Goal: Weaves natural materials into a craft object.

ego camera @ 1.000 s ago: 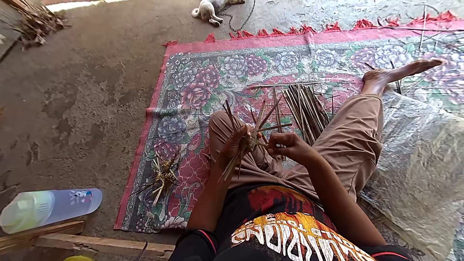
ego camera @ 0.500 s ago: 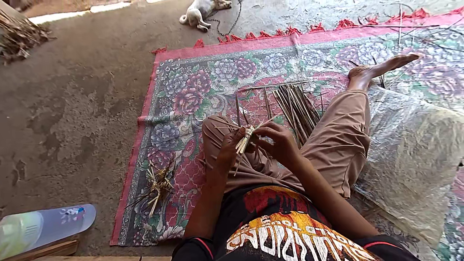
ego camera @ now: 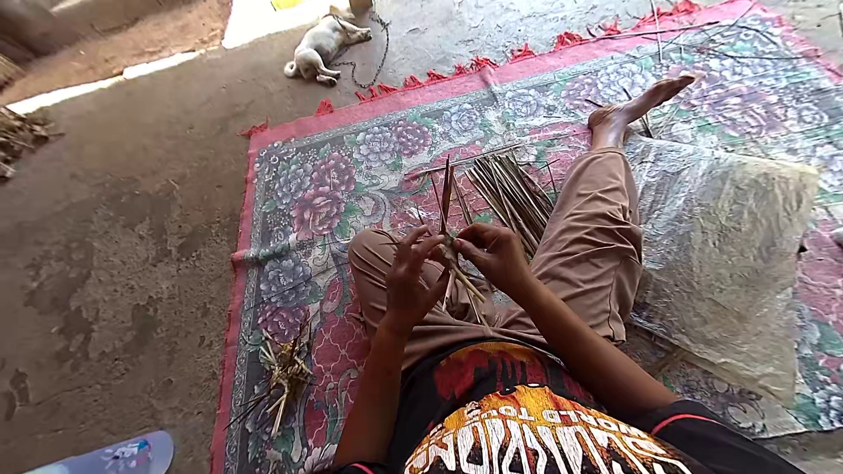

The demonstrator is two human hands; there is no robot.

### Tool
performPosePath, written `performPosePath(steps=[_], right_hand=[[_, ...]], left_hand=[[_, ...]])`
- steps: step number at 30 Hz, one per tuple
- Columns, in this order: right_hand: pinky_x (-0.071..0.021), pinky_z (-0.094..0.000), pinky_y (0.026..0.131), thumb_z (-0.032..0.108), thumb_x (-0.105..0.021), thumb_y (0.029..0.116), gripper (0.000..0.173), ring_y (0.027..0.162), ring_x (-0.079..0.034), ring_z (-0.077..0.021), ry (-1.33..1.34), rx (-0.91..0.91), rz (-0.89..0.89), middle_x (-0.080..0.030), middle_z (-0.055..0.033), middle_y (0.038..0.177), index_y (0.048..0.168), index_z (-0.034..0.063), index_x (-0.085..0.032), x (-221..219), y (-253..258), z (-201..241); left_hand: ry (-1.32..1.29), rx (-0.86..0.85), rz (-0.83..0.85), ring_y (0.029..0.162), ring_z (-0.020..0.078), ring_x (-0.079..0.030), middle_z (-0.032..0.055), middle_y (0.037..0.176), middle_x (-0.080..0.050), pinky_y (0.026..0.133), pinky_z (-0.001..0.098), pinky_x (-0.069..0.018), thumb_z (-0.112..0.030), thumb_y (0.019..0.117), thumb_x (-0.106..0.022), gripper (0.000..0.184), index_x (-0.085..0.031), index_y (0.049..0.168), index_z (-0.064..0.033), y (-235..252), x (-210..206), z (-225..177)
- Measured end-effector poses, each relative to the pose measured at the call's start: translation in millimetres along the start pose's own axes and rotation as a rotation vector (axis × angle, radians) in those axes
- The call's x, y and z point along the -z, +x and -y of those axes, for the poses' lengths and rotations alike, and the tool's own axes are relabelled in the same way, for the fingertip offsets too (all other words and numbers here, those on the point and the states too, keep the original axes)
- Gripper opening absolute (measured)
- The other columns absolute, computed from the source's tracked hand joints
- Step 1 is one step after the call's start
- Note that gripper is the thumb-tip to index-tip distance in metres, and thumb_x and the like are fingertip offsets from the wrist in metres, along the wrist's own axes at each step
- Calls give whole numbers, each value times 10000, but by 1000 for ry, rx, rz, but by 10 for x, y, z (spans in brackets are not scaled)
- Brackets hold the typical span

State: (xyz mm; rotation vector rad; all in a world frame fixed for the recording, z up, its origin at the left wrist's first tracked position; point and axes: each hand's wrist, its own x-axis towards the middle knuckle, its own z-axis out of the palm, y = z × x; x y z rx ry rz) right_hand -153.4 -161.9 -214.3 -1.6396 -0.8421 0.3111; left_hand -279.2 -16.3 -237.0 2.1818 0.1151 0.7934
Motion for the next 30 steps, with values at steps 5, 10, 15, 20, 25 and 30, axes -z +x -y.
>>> performPosePath(steps=[5, 10, 15, 20, 25, 30], right_hand=[[-552, -226, 648, 89, -580, 1000, 124, 657, -615, -41, 267, -6, 116, -655, 2, 773, 1026, 3, -666, 5, -49, 75], [-549, -207, 663, 40, -625, 963, 269, 689, -607, -18, 268, 158, 141, -676, 5, 843, 1226, -10, -653, -17, -65, 21], [-600, -275, 748, 67, -580, 1001, 213, 798, -678, -80, 87, 286, 90, -718, -90, 1006, 1160, -23, -690, -203, -122, -87], [-530, -316, 676, 136, -531, 1027, 160, 685, -613, -116, 57, -103, 292, -615, -61, 765, 1022, -9, -599, -137, -86, -9], [-531, -286, 712, 105, -417, 957, 173, 720, -613, -90, 506, -248, 304, -622, 8, 755, 877, 100, -571, -58, -97, -10], [-549, -278, 749, 177, -480, 1059, 258, 797, -650, -69, 219, -113, 321, -700, -18, 894, 1059, 30, -692, -69, -96, -36]], left_hand=[[-614, 204, -25, 1064, 99, -666, 19, 1261, -667, 896, 288, -577, -183, 903, -766, 437, -602, 1302, -114, -13, -79, -48], [-716, 200, -47, 979, 39, -669, -67, 1146, -689, 855, 241, -571, -303, 893, -777, 541, -527, 1363, -203, 31, -112, -130], [-571, 200, -109, 863, 0, -606, -74, 1078, -647, 749, 196, -528, -501, 996, -598, 397, -590, 1261, -206, -16, -290, -71], [-217, 104, -111, 887, 71, -654, 26, 1001, -684, 776, 278, -551, -350, 1035, -552, 286, -613, 1008, -72, -63, -310, 43], [-943, 478, -284, 733, 32, -637, -31, 1058, -702, 605, 180, -526, -552, 1043, -457, 366, -623, 1040, -226, 42, -171, -3], [-1250, 383, -295, 921, 147, -708, 31, 1253, -668, 763, 297, -610, -540, 986, -585, 348, -601, 1234, -296, 78, -112, -17]])
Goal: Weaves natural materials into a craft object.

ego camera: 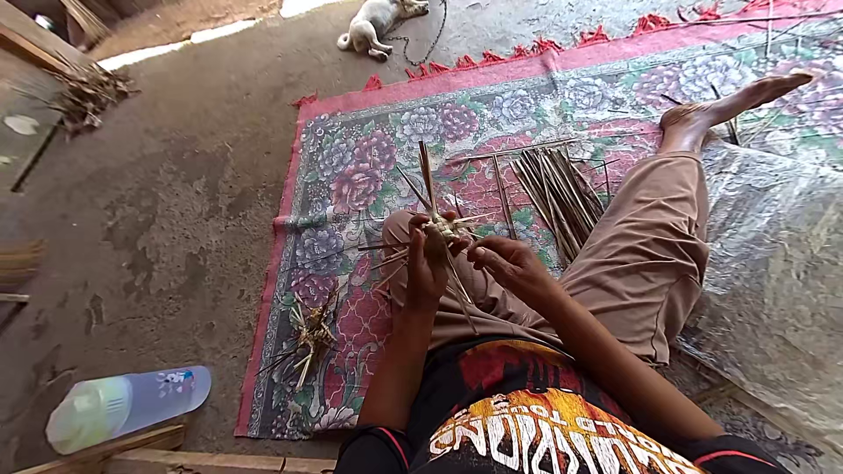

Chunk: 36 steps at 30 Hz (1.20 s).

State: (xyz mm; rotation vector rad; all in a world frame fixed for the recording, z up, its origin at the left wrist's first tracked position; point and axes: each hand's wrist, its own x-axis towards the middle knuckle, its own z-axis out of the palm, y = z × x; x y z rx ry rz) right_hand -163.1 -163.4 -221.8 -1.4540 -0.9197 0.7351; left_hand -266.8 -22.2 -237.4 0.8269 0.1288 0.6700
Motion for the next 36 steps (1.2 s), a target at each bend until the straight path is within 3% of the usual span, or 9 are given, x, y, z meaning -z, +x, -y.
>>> performPosePath(steps=[4, 11, 17, 22, 25, 28, 32, 34, 36], right_hand=[[-542, -227, 750, 151, -587, 1021, 184, 762, -628, -11, 133, -20, 109, -685, 19, 819, 955, 32, -712, -126, 7, -91], [-506, -175, 691, 109, -614, 1003, 159, 699, -587, 17, 285, 27, 338, -638, 81, 748, 869, 64, -687, -16, 17, -142], [-556, -270, 826, 176, -561, 985, 193, 833, -657, -55, 538, -23, 391, -706, 43, 872, 923, 128, -738, 76, 3, -231], [-597, -320, 740, 90, -641, 965, 127, 698, -638, -107, 597, -186, 176, -661, -31, 871, 1092, 93, -630, 17, 34, -229], [-542, -238, 592, 95, -676, 966, 73, 598, -571, -65, 474, -209, 109, -627, -6, 766, 1021, 50, -659, -54, 46, -200], [-505, -194, 595, 136, -638, 987, 114, 612, -562, -18, 319, -120, 162, -624, 43, 722, 922, 64, -698, -58, 42, -236], [-491, -178, 654, 156, -584, 1011, 182, 688, -578, 28, 202, -1, 364, -640, 74, 756, 902, 67, -699, -17, 37, -224], [-513, -155, 650, 148, -563, 1027, 190, 698, -600, 44, 225, -24, 451, -674, 88, 794, 959, 64, -720, 6, 30, -182], [-488, -160, 604, 180, -554, 1043, 207, 638, -567, 30, 225, -38, 436, -633, 88, 747, 955, 60, -697, -1, -4, -153]], left_hand=[[52, -63, 80, 957, 141, -708, 35, 1261, -670, 830, 297, -603, -382, 943, -720, 353, -593, 1263, -308, -15, -30, 72], [97, -102, -7, 979, 173, -729, 100, 1268, -689, 830, 302, -611, -250, 1015, -631, 147, -698, 1129, -185, -19, -37, 76], [29, -15, -114, 994, 166, -720, 64, 1248, -690, 878, 309, -599, -390, 1067, -503, 294, -662, 1201, -182, 32, -103, 68], [219, -81, -101, 1067, 155, -681, 41, 1344, -621, 923, 303, -571, -494, 1086, -369, 450, -590, 1332, -189, 20, -119, 140], [344, -112, -77, 1098, 148, -660, 19, 1384, -588, 937, 312, -560, -510, 1082, -367, 449, -585, 1339, -214, -5, -100, 227], [314, -192, -82, 1039, 160, -686, 36, 1305, -644, 883, 322, -590, -392, 1049, -552, 272, -660, 1208, -199, -1, -74, 291], [208, -170, -211, 798, 82, -677, 4, 1127, -702, 671, 222, -576, -299, 982, -680, 81, -698, 968, -221, -8, -67, 246], [153, -90, -151, 731, 53, -652, -5, 1112, -702, 621, 192, -553, -422, 981, -659, 193, -696, 963, -234, -17, -29, 182], [171, 31, -1, 645, 3, -596, -37, 1131, -700, 552, 145, -496, -650, 974, -496, 418, -676, 1096, -292, -27, 41, 67]])
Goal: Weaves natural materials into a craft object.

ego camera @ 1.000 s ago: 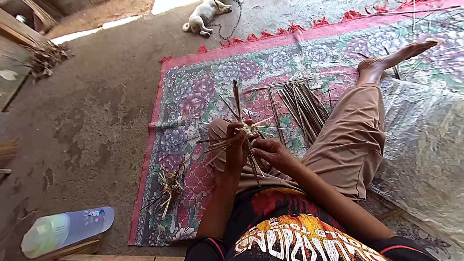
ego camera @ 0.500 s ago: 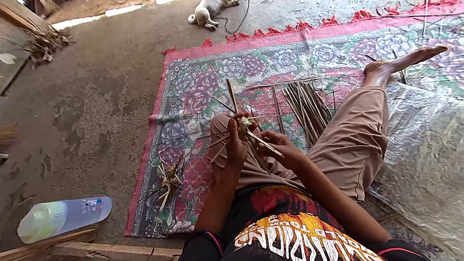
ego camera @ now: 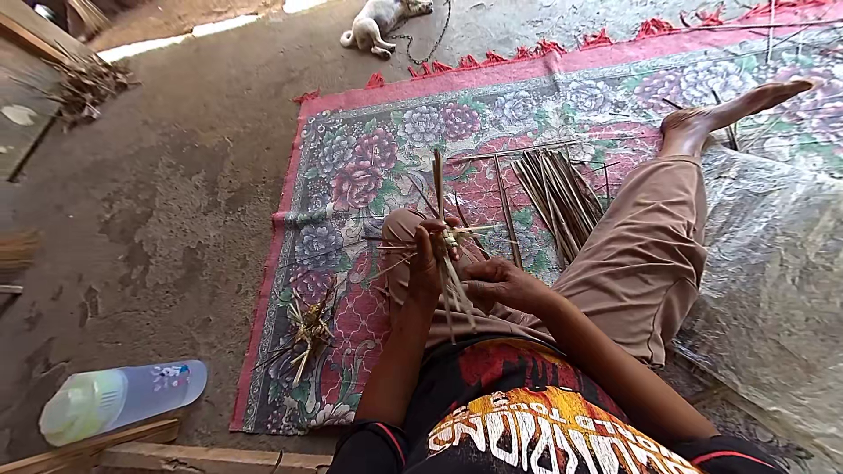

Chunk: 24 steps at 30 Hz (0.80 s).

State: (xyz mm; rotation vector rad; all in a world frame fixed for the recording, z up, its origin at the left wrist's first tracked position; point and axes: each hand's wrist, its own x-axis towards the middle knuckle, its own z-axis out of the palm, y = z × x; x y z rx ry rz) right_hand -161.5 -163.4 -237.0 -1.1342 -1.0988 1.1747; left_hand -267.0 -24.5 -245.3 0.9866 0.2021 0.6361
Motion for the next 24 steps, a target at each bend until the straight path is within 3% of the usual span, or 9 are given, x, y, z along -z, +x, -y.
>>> performPosePath(steps=[2, 4, 7, 10, 13, 16, 19, 22, 24], right_hand=[[-530, -189, 616, 160, -565, 1038, 183, 632, -591, -1, -32, 10, -179, -646, 53, 762, 1002, 32, -691, -28, -24, 66], [-535, -205, 603, 101, -596, 1005, 130, 624, -589, -20, -91, 100, -424, -657, 25, 784, 1037, 23, -694, -22, 3, 75], [-557, -222, 751, 81, -673, 956, 181, 820, -625, -38, -226, 267, -558, -682, -27, 1016, 1119, 13, -716, 55, 27, -4], [-553, -225, 806, 81, -703, 917, 108, 902, -636, -50, -308, 353, -534, -676, -28, 989, 999, 16, -733, 78, 27, -39], [-547, -235, 852, 50, -718, 892, 60, 940, -636, -64, -337, 354, -479, -675, -26, 982, 943, 24, -736, 85, 15, -2], [-558, -241, 851, 24, -712, 908, 65, 915, -652, -57, -342, 351, -409, -691, -26, 949, 972, 13, -714, 108, 11, 19], [-545, -204, 733, 8, -682, 912, 67, 796, -620, -28, -269, 274, -327, -671, -2, 884, 971, 9, -715, 140, -27, 31], [-533, -162, 695, 9, -665, 918, 154, 744, -608, 21, -76, 110, -157, -694, 49, 890, 1062, 26, -716, 237, -85, 85], [-547, -170, 709, 14, -627, 960, 167, 757, -635, 12, 59, 52, -98, -722, 42, 896, 1084, 47, -735, 280, -106, 62]], left_hand=[[-28, 94, 133, 536, 5, -513, -16, 1079, -687, 464, 145, -431, -779, 926, -390, 607, -595, 1261, -316, 42, 44, -96], [-131, 137, 192, 512, 18, -508, 1, 1030, -700, 445, 156, -420, -792, 894, -439, 597, -617, 1210, -318, 95, 33, -117], [-376, 189, 288, 515, 42, -541, 45, 1018, -707, 430, 160, -427, -740, 942, -436, 552, -659, 1111, -263, 119, 76, -60], [-566, 260, 386, 512, 54, -542, 66, 1023, -694, 427, 162, -431, -733, 963, -408, 591, -665, 1111, -222, 125, 125, 5], [-563, 289, 418, 511, 52, -535, 75, 1033, -700, 433, 160, -426, -697, 976, -438, 561, -674, 1128, -211, 116, 126, 7], [-432, 253, 454, 546, 29, -534, 61, 1070, -695, 456, 149, -421, -471, 1000, -601, 286, -668, 1134, -228, 92, 143, -14], [-308, 254, 424, 547, 21, -526, 52, 1012, -701, 466, 156, -406, -302, 976, -674, 82, -665, 981, -221, 66, 173, -67], [-384, 317, 423, 548, 24, -542, 60, 1012, -710, 462, 151, -416, -361, 1006, -627, 192, -676, 930, -191, 46, 196, -80], [-478, 356, 470, 539, 48, -550, 99, 1037, -710, 456, 161, -420, -442, 1034, -552, 325, -689, 968, -155, 65, 218, -62]])
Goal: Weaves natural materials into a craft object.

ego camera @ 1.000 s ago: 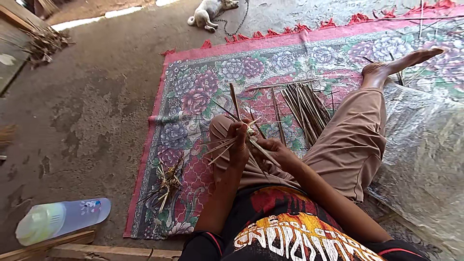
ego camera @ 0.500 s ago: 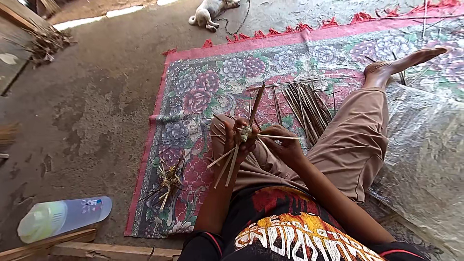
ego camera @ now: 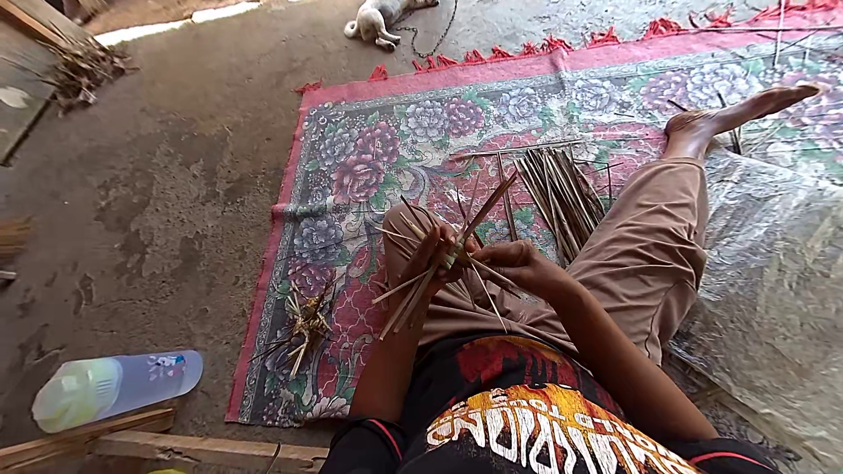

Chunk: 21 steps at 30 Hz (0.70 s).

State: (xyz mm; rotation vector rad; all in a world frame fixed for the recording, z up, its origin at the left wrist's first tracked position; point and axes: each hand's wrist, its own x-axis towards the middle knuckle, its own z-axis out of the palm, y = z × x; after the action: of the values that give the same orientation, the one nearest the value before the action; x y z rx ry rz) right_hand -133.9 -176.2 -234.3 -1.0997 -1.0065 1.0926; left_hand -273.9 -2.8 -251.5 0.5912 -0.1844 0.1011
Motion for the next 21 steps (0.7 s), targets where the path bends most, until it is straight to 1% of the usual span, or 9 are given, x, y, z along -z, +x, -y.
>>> performPosePath(steps=[2, 4, 5, 8, 13, 16, 17, 19, 21], right_hand=[[-553, -209, 808, 124, -585, 1016, 186, 845, -652, -11, 47, -4, -19, -730, 46, 930, 1028, 85, -766, 8, -11, -12], [-547, -224, 824, 224, -601, 1021, 196, 834, -645, -6, 43, -3, -61, -716, 75, 883, 963, 129, -763, 6, -9, -7], [-547, -213, 782, 177, -634, 999, 141, 782, -637, 0, 46, 6, -73, -711, 74, 843, 957, 117, -755, 2, -7, -2], [-515, -173, 647, 41, -675, 936, 64, 652, -580, 16, 11, 5, -80, -679, 64, 764, 970, 67, -723, -29, -11, 23], [-535, -173, 718, 9, -627, 942, 186, 741, -619, 17, 14, -43, -27, -712, 64, 875, 1085, 65, -731, -26, -28, 59], [-549, -207, 779, 24, -629, 960, 226, 802, -643, -8, -174, -44, -165, -722, 40, 921, 1168, 58, -707, 5, -13, -56], [-558, -294, 884, 48, -630, 973, 237, 938, -671, -80, -369, -49, -261, -730, -24, 1050, 1198, 42, -706, 38, -9, -95], [-487, -530, 1010, 56, -625, 977, 271, 1158, -628, -313, -631, -27, -432, -685, -177, 1222, 1229, -10, -700, 122, 1, -139], [-492, -513, 1012, 104, -625, 971, 302, 1186, -616, -308, -671, 55, -497, -665, -185, 1256, 1245, -8, -686, 168, -14, -53]], left_hand=[[-3, 28, 27, 530, 50, -550, 118, 1044, -713, 452, 157, -420, -496, 1033, -522, 385, -687, 1082, -151, 20, 5, -24], [92, 53, 0, 534, 33, -543, 91, 1013, -710, 458, 149, -419, -509, 1028, -525, 368, -661, 1148, -189, 10, -41, -41], [139, 57, -10, 544, 28, -537, 73, 1002, -700, 464, 150, -417, -487, 1034, -529, 326, -647, 1148, -206, -1, -54, -41], [160, 59, -78, 544, 31, -543, 48, 931, -695, 467, 156, -423, -386, 1020, -603, 225, -676, 988, -176, -30, -71, -12], [227, 38, -119, 550, 30, -560, 32, 880, -693, 474, 161, -442, -416, 1019, -596, 308, -671, 895, -143, -51, -105, -74], [545, -23, -166, 662, 55, -636, 17, 982, -702, 556, 199, -537, -488, 961, -663, 352, -700, 1029, -144, -71, -186, -204], [656, -38, -160, 762, 72, -658, 26, 1097, -693, 642, 225, -565, -477, 948, -685, 385, -685, 1137, -141, -86, -215, -242], [851, -80, -156, 974, 145, -679, 81, 1321, -629, 835, 321, -597, -329, 949, -711, 466, -594, 1340, -104, -100, -273, -283], [1076, -210, -250, 1034, 138, -667, 78, 1359, -604, 879, 321, -586, -163, 921, -722, 543, -513, 1419, -101, -76, -307, -214]])
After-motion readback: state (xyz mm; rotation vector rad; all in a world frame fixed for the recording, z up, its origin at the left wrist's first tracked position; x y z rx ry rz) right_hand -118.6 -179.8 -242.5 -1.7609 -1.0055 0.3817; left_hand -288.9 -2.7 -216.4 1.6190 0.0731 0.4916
